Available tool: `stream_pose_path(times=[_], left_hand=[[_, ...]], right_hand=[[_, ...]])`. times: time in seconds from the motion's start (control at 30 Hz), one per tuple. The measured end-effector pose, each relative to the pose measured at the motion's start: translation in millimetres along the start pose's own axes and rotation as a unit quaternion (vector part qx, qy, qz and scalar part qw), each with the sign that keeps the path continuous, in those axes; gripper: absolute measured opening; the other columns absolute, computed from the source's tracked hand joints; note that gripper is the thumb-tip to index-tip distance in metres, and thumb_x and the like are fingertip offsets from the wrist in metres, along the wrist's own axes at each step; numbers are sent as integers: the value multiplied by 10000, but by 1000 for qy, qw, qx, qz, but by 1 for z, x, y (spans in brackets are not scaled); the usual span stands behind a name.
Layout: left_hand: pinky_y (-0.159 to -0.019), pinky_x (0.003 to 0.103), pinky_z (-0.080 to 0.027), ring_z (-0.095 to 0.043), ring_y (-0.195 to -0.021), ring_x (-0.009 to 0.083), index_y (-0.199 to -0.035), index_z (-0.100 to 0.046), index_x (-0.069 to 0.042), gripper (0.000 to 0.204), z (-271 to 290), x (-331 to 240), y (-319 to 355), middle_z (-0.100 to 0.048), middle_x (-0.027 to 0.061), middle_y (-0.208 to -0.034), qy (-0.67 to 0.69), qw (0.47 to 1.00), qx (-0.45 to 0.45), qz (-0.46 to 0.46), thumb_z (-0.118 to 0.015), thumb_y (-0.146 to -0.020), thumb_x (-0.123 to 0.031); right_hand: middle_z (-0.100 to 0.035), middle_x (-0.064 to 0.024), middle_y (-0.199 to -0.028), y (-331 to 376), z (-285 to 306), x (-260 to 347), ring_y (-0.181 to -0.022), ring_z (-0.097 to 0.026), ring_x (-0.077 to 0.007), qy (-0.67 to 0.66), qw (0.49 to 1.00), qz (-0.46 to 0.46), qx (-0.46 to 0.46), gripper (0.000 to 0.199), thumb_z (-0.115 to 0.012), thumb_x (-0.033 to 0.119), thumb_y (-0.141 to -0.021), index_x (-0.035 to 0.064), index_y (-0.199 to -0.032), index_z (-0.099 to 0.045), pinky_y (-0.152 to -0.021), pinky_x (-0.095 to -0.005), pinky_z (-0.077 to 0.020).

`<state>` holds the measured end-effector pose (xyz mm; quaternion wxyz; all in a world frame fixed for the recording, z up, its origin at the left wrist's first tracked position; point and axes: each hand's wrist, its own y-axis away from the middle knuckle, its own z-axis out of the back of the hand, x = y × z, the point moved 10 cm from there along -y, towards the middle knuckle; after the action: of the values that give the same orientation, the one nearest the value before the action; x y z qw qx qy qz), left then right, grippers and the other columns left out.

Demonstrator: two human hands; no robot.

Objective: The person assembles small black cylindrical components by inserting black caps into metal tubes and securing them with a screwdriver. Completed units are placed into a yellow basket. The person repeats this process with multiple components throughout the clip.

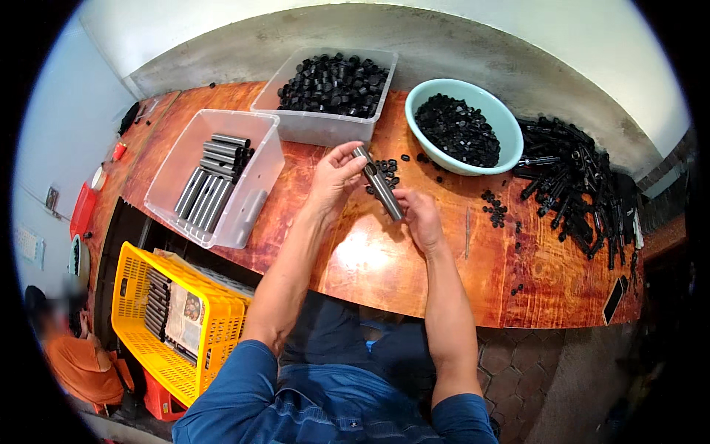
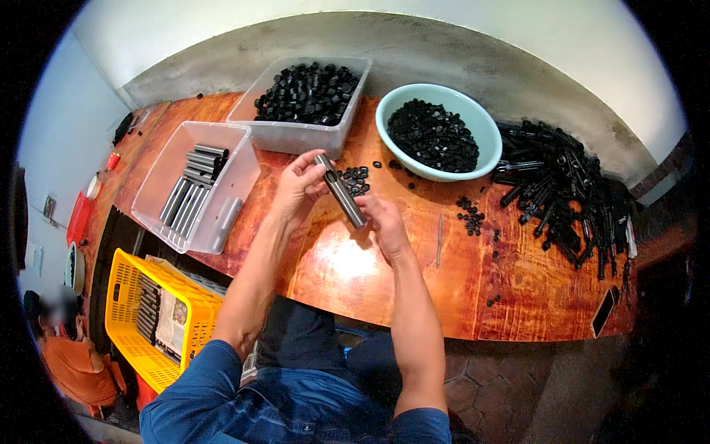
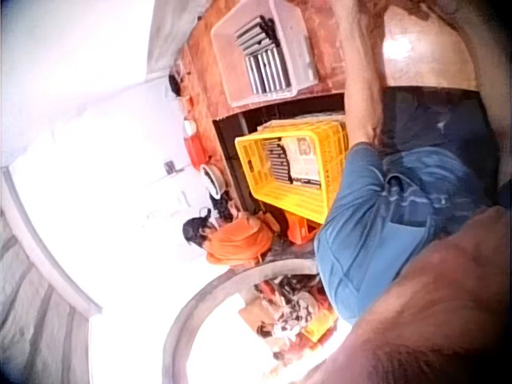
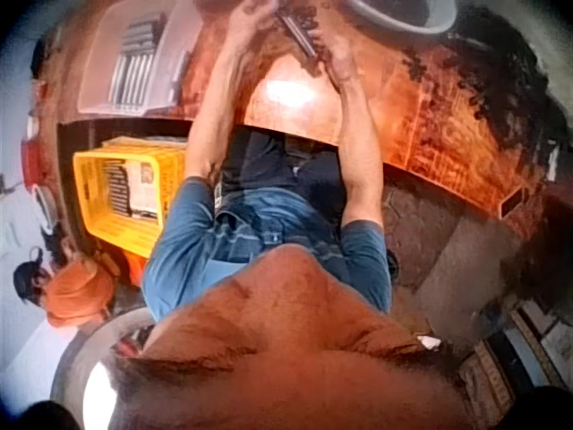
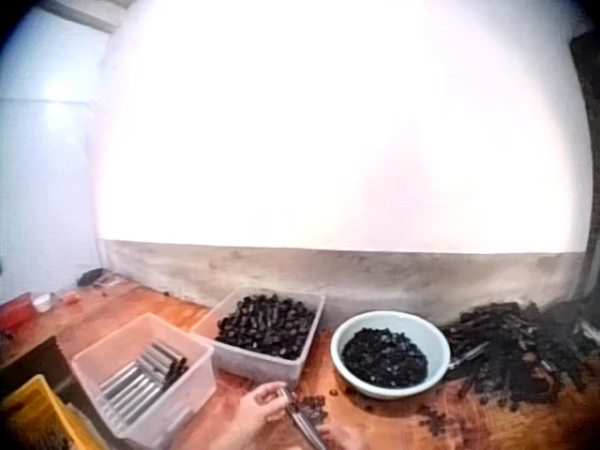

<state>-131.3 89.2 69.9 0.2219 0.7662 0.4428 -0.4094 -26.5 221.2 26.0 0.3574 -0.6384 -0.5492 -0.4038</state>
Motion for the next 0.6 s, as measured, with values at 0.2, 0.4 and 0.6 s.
stream_pose_path(times=[0.2, 0.4, 0.6], left_hand=[[-857, 370, -575, -649, -995, 173, -1271, -586, -72, 321, -1, 51, -8, -673, 72, -1093, 128, 991, -22, 22, -661, -991, -209], [-925, 393, -548, -635, -1001, 195, -1248, -585, -58, 302, -8, 73, -4, -671, 99, -1110, 160, 985, 35, 60, -580, -1036, -274], [-905, 381, -545, -634, -973, 205, -1286, -557, -38, 345, -7, 82, -7, -654, 105, -1093, 202, 974, 47, 85, -551, -1046, -286]], right_hand=[[-726, -89, -893, 5, -6, 2, -728, -631, -104, 68, 996, -53, 0, 374, -654, 252, -937, -43, -1165, -671, -654, -211, -483], [-726, -98, -911, -1, 1, -6, -779, -669, -131, 55, 996, -64, -7, 358, -661, 240, -928, -47, -1142, -665, -721, -251, -523], [-685, -69, -904, -5, 7, -17, -774, -650, -132, 52, 997, -50, -22, 315, -659, 225, -965, -40, -1136, -651, -717, -279, -550]])
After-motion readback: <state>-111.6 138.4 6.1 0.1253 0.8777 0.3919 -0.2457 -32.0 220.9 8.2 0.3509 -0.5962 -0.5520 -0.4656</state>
